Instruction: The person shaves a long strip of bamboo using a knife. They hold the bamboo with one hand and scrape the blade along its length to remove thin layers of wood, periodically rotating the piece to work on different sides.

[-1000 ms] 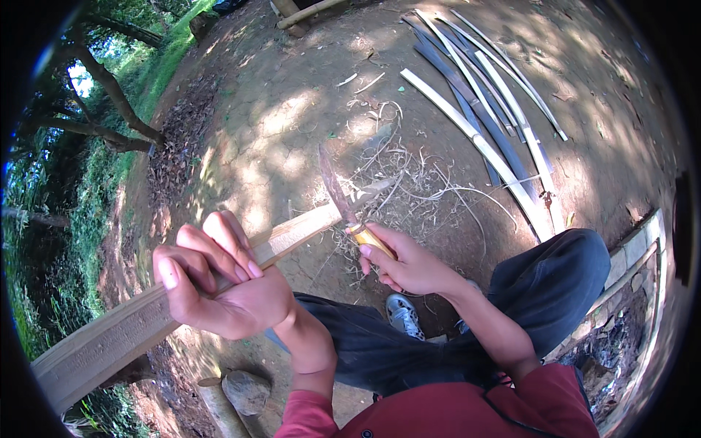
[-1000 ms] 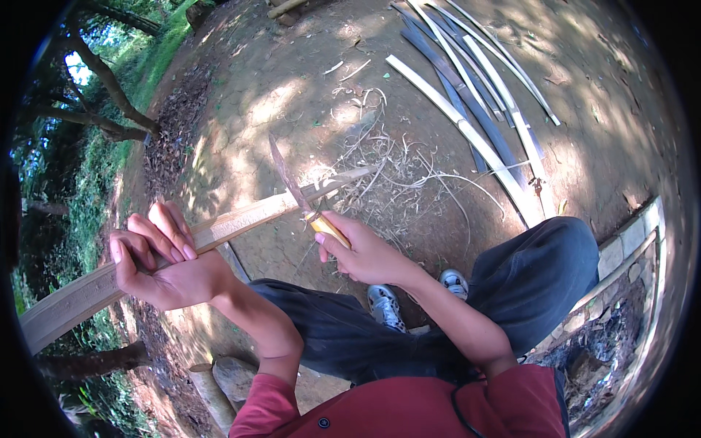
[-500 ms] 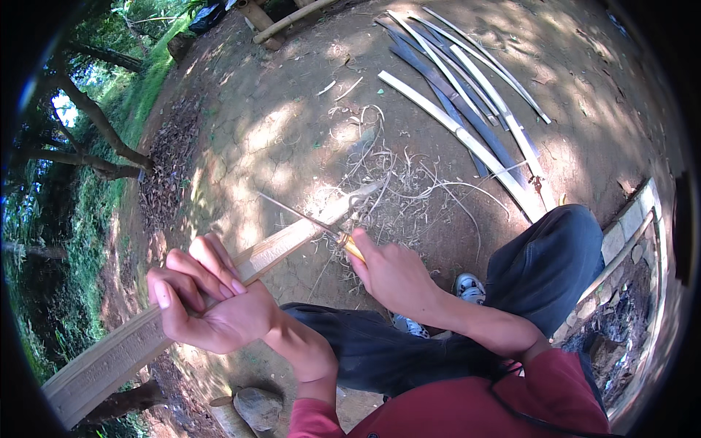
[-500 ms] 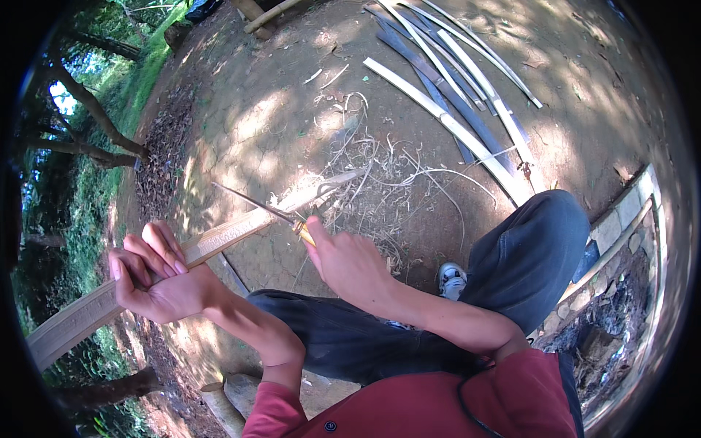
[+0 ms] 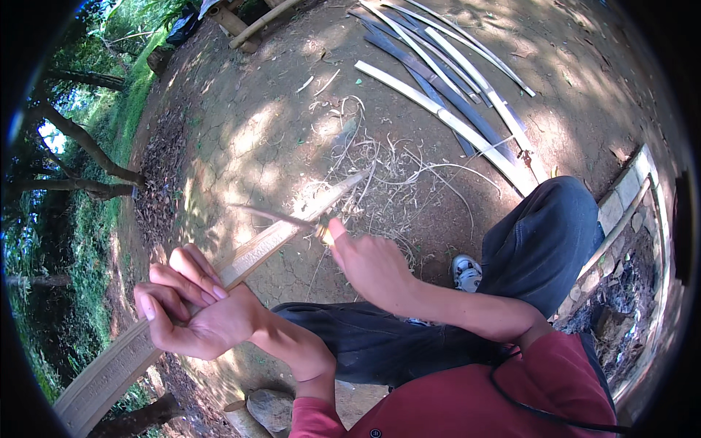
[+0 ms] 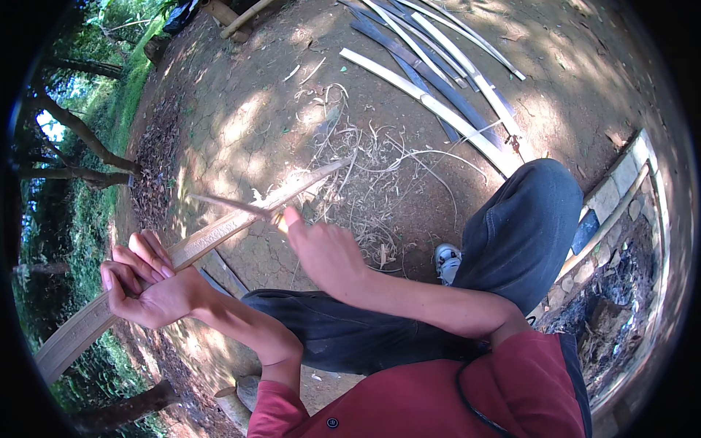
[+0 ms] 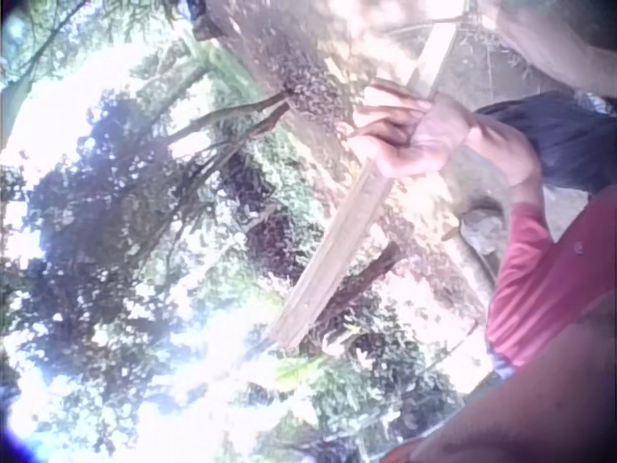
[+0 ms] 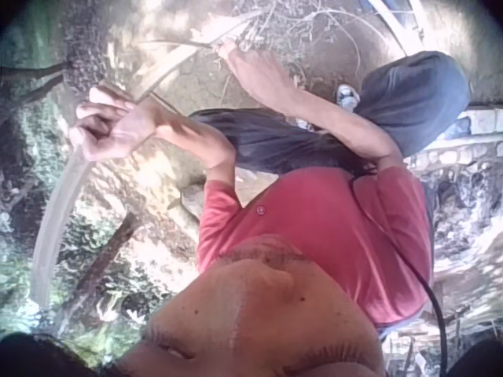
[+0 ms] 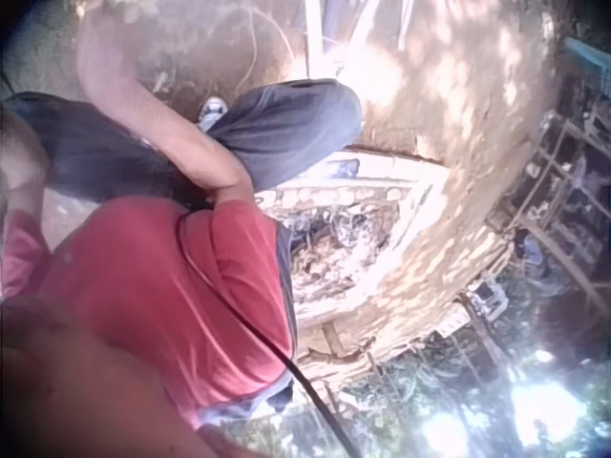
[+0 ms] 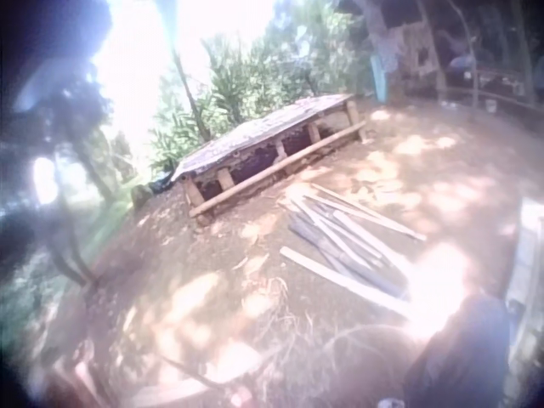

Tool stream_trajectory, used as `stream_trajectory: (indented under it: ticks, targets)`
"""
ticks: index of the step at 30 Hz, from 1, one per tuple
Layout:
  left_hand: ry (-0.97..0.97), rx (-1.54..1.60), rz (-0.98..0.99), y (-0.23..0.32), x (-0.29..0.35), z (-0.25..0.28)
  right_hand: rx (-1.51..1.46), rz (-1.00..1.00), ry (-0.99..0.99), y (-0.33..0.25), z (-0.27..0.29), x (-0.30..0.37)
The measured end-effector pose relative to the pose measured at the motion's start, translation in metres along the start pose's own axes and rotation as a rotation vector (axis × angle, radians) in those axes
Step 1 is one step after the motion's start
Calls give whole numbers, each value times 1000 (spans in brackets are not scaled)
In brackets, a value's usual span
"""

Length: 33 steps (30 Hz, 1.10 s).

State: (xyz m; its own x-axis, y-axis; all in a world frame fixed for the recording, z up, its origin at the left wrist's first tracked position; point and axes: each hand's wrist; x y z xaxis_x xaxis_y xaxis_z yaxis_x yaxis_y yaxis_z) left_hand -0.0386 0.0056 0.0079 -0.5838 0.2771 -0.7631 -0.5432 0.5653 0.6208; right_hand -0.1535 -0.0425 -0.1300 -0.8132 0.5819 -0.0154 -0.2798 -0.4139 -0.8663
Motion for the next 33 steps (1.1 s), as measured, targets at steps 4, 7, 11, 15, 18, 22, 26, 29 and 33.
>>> stream_trajectory:
  ticks: [4,7,11,15,18,22,26,29,33]
  targets:
    - [-81,95,18,-9,5,-18,131,-228,93,116,-25,-22]
    - [-56,130,36,-16,-3,-7,-29,-153,39,56,-2,-6]
    - [2,23,10,-13,-3,-7,-108,-47,-12,8,29,5]
    - [50,25,53,-16,0,-12,-124,109,66,19,16,11]
    - [11,9,23,-7,-2,-4,-165,50,-1,34,-8,-3]
    - [7,-5,32,-17,-6,3,-158,-28,-22,51,-6,-15]
    - [-6,31,23,-14,-2,1,-197,-77,-71,21,4,-4]
    - [-6,17,25,-13,0,-2,-104,-134,0,57,-10,-20]
    - [-3,-29,14,-16,-3,5,-197,-123,-68,41,0,-11]
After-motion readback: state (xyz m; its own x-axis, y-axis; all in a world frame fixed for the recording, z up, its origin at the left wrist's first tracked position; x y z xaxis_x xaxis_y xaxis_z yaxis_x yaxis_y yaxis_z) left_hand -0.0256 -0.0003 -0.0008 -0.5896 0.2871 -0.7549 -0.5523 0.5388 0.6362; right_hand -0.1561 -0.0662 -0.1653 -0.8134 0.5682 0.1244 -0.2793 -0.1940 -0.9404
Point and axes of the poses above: each hand's wrist, its own x-axis away from the middle knuckle, its own z-axis out of the back of the hand, y = z × x, and after that the axes turned 10 degrees about -x, right-handed
